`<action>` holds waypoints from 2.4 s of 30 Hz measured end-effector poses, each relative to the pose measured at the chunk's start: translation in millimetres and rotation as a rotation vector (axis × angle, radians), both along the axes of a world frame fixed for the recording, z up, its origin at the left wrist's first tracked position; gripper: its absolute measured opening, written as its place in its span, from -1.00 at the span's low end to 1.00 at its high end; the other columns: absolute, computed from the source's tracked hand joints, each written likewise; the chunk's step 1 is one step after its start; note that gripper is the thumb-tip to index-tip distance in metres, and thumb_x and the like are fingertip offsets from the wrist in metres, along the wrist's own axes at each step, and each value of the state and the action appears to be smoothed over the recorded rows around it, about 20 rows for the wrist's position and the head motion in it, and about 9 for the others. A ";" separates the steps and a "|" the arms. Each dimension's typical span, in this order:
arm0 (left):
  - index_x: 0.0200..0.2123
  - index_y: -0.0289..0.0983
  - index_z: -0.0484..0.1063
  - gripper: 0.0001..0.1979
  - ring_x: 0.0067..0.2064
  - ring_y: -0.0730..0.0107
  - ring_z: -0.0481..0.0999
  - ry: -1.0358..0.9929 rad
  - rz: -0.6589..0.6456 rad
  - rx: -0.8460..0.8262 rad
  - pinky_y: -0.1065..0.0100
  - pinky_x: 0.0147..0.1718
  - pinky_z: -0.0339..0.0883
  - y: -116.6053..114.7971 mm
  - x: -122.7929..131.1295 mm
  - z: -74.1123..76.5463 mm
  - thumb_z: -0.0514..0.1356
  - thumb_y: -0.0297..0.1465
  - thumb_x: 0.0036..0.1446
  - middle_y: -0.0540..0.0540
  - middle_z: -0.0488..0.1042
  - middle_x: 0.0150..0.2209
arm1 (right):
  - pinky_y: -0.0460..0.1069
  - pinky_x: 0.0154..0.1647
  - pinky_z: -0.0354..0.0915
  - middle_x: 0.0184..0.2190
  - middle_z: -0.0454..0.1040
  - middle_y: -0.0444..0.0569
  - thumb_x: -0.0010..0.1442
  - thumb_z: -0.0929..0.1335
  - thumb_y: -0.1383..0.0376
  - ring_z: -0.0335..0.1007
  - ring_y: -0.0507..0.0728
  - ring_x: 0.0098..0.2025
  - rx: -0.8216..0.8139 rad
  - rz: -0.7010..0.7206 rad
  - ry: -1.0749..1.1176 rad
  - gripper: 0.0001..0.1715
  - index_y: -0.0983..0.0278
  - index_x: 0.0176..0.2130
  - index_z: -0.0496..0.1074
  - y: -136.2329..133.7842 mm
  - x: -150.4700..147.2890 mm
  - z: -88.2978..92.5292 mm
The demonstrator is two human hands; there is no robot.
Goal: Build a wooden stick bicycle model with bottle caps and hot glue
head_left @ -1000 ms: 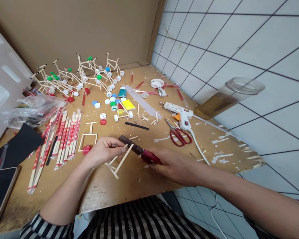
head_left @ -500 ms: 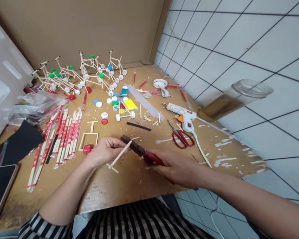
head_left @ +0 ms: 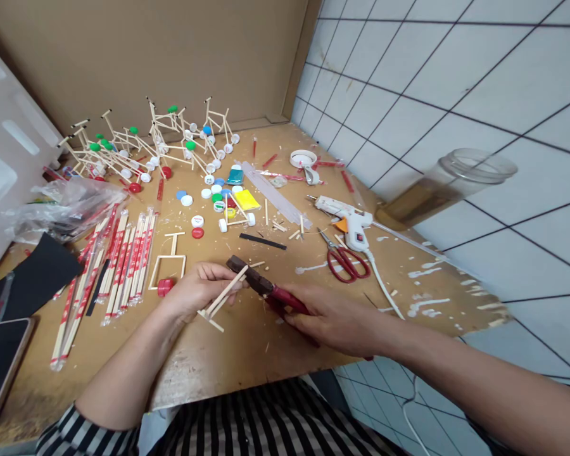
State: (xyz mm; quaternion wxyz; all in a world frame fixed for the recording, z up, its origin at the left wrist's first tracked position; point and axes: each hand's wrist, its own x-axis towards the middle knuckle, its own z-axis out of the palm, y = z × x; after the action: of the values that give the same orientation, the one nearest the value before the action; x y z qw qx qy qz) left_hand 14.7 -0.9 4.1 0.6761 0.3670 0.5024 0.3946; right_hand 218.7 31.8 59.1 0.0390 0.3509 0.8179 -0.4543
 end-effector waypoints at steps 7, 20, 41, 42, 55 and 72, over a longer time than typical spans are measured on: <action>-0.55 -0.35 0.57 -0.61 -0.71 0.66 0.13 0.030 0.009 -0.040 0.51 -0.71 -0.11 0.6 3.1 10.8 0.44 -0.17 -0.43 0.04 0.33 -0.76 | -0.09 -0.37 0.21 -0.47 0.38 -0.12 0.00 0.20 0.53 0.28 0.05 -0.41 0.018 0.009 -0.021 -0.80 0.27 -0.39 0.27 1.1 -0.1 -1.9; -0.56 -0.35 0.57 -0.60 -0.74 0.69 0.08 0.021 0.034 -0.069 0.52 -0.72 -0.13 1.3 3.8 8.5 0.46 -0.18 -0.48 0.06 0.32 -0.77 | -0.07 -0.30 0.24 -0.42 0.40 -0.09 0.01 0.23 0.49 0.30 0.08 -0.35 -0.031 -0.026 -0.010 -0.86 0.27 -0.40 0.26 3.7 0.7 -8.0; -0.43 -0.36 0.59 -0.49 -0.76 0.71 0.05 -0.048 0.042 -0.006 0.53 -0.77 -0.16 -1.1 -1.5 9.0 0.45 -0.11 -0.46 0.04 0.36 -0.73 | -0.06 -0.33 0.23 -0.42 0.47 -0.03 0.08 0.25 0.43 0.36 0.12 -0.35 0.049 -0.091 -0.176 -0.91 0.26 -0.43 0.27 3.5 -1.6 -4.2; -0.43 -0.36 0.58 -0.48 -0.76 0.72 0.03 -0.060 0.062 -0.005 0.53 -0.77 -0.16 -0.8 -2.1 9.5 0.45 -0.11 -0.46 0.05 0.35 -0.73 | -0.05 -0.31 0.24 -0.39 0.48 0.00 0.10 0.25 0.42 0.38 0.13 -0.34 0.079 -0.104 -0.183 -0.92 0.26 -0.42 0.29 4.6 0.1 -5.1; -0.60 -0.36 0.45 -0.64 -0.71 0.65 0.27 -0.125 0.418 0.069 0.59 -0.75 0.04 11.4 -8.3 8.5 0.47 -0.29 -0.49 0.01 0.43 -0.70 | 0.08 -0.07 0.26 -0.03 0.41 0.28 0.21 0.22 0.27 0.37 0.32 0.00 0.551 -0.382 -0.598 -0.55 0.40 0.06 0.30 42.8 21.8 -25.7; -0.57 -0.34 0.43 -0.75 -0.66 0.67 0.37 -0.251 0.609 0.098 0.65 -0.70 0.23 13.2 -11.8 18.6 0.43 -0.40 -0.29 0.02 0.50 -0.63 | 0.09 -0.11 0.36 -0.04 0.44 0.12 0.19 0.27 0.12 0.42 0.20 -0.09 0.346 -0.331 0.403 -0.55 0.25 0.01 0.43 20.3 -25.9 -35.8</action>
State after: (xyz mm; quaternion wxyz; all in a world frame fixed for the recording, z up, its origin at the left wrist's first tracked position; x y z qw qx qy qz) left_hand 2.9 12.2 22.7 0.5651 0.1804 0.4823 0.6445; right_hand 192.8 52.1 23.3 -0.2586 0.3836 0.8061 -0.3689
